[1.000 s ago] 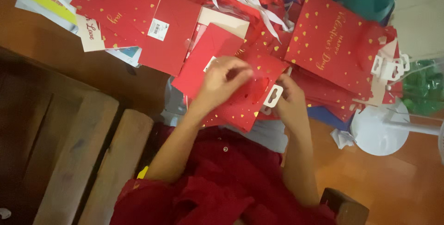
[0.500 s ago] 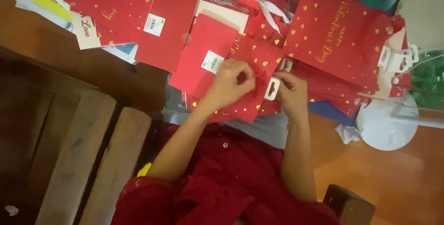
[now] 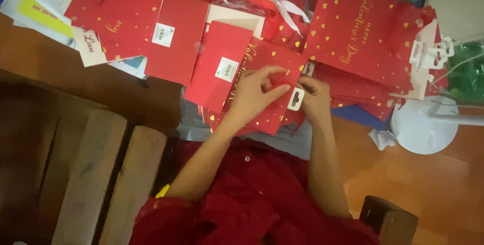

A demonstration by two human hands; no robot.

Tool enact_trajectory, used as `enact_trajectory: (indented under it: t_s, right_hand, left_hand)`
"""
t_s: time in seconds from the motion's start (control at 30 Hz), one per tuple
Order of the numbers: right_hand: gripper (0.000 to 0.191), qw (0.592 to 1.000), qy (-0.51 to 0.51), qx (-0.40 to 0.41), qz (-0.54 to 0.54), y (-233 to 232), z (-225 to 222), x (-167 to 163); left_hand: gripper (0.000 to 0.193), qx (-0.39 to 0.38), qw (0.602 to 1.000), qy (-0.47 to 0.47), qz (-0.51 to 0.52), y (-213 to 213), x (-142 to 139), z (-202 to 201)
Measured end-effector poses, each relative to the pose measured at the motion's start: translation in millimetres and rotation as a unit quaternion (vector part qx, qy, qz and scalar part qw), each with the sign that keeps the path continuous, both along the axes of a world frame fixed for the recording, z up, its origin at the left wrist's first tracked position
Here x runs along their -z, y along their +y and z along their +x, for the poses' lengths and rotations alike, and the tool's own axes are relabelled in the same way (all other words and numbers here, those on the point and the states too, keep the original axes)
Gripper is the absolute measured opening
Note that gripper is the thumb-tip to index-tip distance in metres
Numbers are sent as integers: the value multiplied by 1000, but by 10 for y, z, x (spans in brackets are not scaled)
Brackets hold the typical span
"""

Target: The person assembles red Valentine's Day gift bags by folding the flat paper, inserting white plastic handles, and securing the handles with red ribbons. The person handles multiple bags one at a time, stacking completed bags on the table.

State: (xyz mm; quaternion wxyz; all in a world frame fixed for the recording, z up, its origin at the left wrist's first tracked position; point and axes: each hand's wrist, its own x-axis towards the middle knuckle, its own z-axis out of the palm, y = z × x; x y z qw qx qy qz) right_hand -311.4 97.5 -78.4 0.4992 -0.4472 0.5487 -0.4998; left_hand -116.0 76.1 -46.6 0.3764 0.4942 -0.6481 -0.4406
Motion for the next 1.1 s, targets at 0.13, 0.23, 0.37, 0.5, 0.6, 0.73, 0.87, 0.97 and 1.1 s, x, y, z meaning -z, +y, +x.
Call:
enact_trajectory:
  t_s: [0.13,0.23,0.37,0.5,0.6,0.73,0.87,0.97,1.1]
  right_hand:
    - [11,1000,2,8,6,-55,10,14]
    - [12,998,-15,27,58,-76,-19,15]
    - [9,998,-27,24,47,-109,-24,4]
    - [8,998,-27,31,44,-114,-8,-14]
    - [10,997,-60,29,49,-102,-12,-40]
    - [10,995,-60,34,68,-90,-6,-65]
    - [10,997,-69,20,39,-100,19,-101]
    - [9,996,-79,14,33,-98,37,-145]
    - [8,991,-120,22,53,-79,68,-194]
  left_hand:
    - [13,-28,987,7,-158,-28,152,-92]
    - [7,-21,986,-9,-165,-56,302,-94]
    - [9,-28,988,30,-148,-65,338,-105]
    - [18,-32,994,106,-2,-47,196,-63]
    - [29,-27,993,30,-110,-18,112,-80]
    - [18,-50,980,-8,-194,-28,170,-167]
    - [11,-65,977,9,-201,-22,316,-187]
    - [9,-102,985,40,-131,-30,354,-175]
    - [20,-100,991,86,18,-25,261,-133]
